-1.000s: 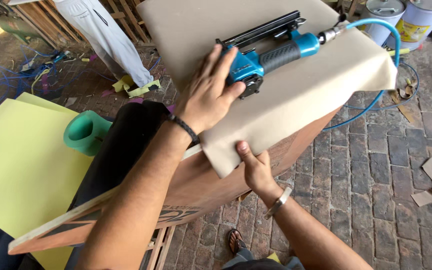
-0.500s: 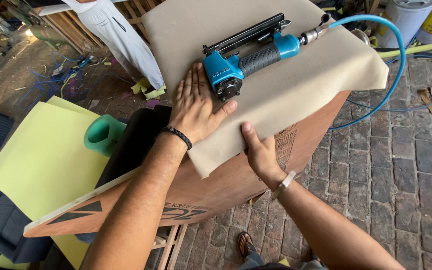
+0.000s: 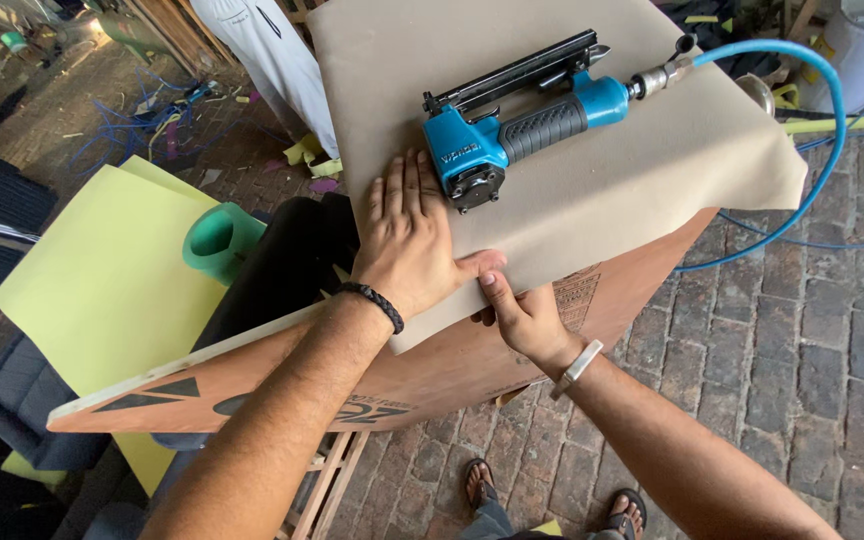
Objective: The person staples beige fabric onto a wooden furniture frame using a pneumatic staple gun, then trims excess fabric with scissors. The person works on multiple edges and corners, smoothing the fabric before stapling.
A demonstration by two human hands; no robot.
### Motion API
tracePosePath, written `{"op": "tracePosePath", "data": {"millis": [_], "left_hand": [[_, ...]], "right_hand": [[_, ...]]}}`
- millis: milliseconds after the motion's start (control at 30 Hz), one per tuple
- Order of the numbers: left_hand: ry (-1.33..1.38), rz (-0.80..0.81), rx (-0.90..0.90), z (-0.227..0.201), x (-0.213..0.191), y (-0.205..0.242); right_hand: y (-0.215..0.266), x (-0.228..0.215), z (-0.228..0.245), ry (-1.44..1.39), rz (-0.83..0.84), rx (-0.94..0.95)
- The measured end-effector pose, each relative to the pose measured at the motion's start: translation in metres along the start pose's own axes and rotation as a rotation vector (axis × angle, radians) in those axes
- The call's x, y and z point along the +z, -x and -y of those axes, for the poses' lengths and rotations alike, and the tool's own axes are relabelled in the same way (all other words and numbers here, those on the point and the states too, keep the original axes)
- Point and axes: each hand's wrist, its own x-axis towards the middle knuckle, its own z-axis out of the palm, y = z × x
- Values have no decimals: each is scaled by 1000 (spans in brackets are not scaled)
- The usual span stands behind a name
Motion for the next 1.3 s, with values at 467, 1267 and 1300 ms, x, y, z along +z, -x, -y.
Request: {"op": "tracePosePath", "data": {"millis": [467,1267,1300], "left_hand": [[20,145,-128,-13,-12,-15],[-14,344,29,-17,-29,-18],[-16,323,40,-17,-29,-19]], "right_hand": [[-132,-60,182,1258,244,-577],[89,-33,31,589,-170,-33],[84,-34,30,587,-178,-17]]}}
